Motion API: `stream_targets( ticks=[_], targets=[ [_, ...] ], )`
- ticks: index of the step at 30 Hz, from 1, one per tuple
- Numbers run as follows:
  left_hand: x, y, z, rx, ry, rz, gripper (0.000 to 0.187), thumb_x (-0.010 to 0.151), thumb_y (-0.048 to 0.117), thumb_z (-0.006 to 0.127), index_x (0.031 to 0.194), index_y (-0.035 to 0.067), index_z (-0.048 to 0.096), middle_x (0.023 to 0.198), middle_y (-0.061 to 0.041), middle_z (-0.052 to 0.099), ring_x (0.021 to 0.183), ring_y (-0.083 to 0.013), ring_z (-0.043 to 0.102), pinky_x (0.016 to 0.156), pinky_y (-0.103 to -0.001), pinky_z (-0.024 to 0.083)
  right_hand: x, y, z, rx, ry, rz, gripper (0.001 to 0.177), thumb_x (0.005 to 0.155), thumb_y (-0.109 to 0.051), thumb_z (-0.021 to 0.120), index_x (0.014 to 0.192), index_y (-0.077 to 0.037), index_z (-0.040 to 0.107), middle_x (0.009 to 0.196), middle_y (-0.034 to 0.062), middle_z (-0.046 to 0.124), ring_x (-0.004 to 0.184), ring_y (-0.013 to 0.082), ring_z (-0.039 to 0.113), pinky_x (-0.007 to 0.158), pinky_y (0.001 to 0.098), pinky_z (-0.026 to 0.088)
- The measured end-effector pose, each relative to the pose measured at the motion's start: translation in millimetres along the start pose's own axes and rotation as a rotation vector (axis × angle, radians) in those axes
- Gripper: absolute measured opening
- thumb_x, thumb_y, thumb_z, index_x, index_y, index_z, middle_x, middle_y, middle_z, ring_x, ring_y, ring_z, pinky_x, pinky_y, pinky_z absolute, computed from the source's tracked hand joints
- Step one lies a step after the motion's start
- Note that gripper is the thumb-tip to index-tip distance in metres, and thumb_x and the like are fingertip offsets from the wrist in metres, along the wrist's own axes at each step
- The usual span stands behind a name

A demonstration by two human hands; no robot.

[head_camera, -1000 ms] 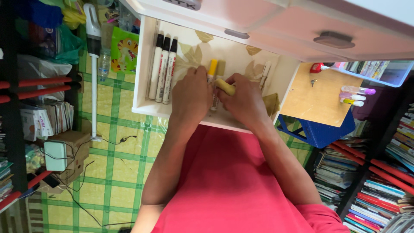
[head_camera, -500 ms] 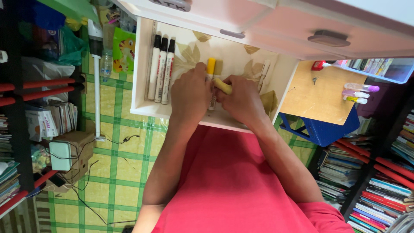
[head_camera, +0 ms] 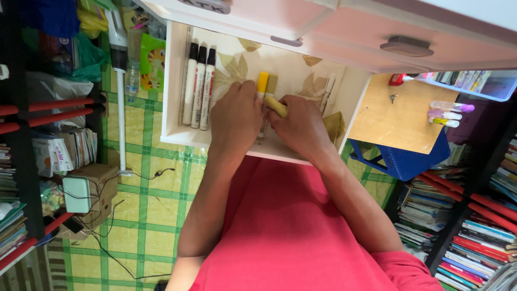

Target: The person opens a white drawer and wipes the interior with a yellow cloth. They then pick up several markers from a nearby container, wipe each one individually, and place them into the drawer. The person repeats this process with multiple markers, arranging them neatly inside the drawer.

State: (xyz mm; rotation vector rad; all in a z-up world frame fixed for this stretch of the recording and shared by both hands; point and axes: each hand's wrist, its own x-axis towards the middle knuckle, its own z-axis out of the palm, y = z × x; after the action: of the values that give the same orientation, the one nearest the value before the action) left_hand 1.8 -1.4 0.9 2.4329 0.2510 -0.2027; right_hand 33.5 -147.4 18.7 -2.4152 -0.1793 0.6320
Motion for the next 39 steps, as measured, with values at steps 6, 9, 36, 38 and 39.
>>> stream_targets(
  ticks=[6,9,36,38,39],
  targets=[
    [2,-3,4,0.002,0.001,0.004,0.020,0.092,0.019,0.070,0.103,0.003,0.064,0.097,-0.014,0.069,0.093,-0.0369,0.067,0.077,-0.050,0.051,0,4,2,-0.015,-0.004,-0.024,0.031,0.087,-0.030,0.073,0.083,0.000,0.071,0.078,0.0235,0.069,0.079,0.0425,0.068,0.071,0.0513,0.050],
    [3,-4,5,0.007,-0.011,-0.001,0.019,0.092,0.019,0.070,0.102,0.003,0.064,0.097,-0.014,0.070,0.094,-0.0368,0.067,0.079,-0.050,0.051,1,3,2,-0.011,-0.016,-0.023,0.031,0.087,-0.031,0.073,0.080,0.000,0.071,0.075,0.0229,0.069,0.077,0.0420,0.068,0.070,0.0510,0.050],
    [1,8,-2,0.058,0.030,-0.022,0.035,0.083,0.028,0.079,0.101,0.004,0.060,0.095,-0.014,0.068,0.088,-0.0367,0.068,0.072,-0.049,0.053,-44,-15,-58,0.117,-0.020,0.192,0.031,0.090,-0.033,0.070,0.093,-0.003,0.071,0.065,0.0126,0.067,0.054,0.0209,0.068,0.055,0.0377,0.052],
    [2,10,-1,0.069,0.028,-0.027,0.035,0.083,0.028,0.079,0.100,0.004,0.059,0.095,-0.014,0.067,0.087,-0.0369,0.068,0.072,-0.049,0.053,-57,-10,-76,0.115,0.012,0.216,0.030,0.093,-0.032,0.070,0.092,-0.001,0.071,0.063,0.0095,0.067,0.055,0.0155,0.064,0.053,0.0345,0.050],
    [3,10,-1,0.074,0.028,-0.030,0.035,0.084,0.028,0.079,0.101,0.004,0.059,0.097,-0.014,0.068,0.087,-0.0373,0.068,0.072,-0.050,0.053,-64,-6,-84,0.153,0.033,0.233,0.029,0.093,-0.030,0.070,0.091,-0.001,0.072,0.063,0.0078,0.066,0.054,0.0135,0.062,0.051,0.0333,0.049]
  ],
)
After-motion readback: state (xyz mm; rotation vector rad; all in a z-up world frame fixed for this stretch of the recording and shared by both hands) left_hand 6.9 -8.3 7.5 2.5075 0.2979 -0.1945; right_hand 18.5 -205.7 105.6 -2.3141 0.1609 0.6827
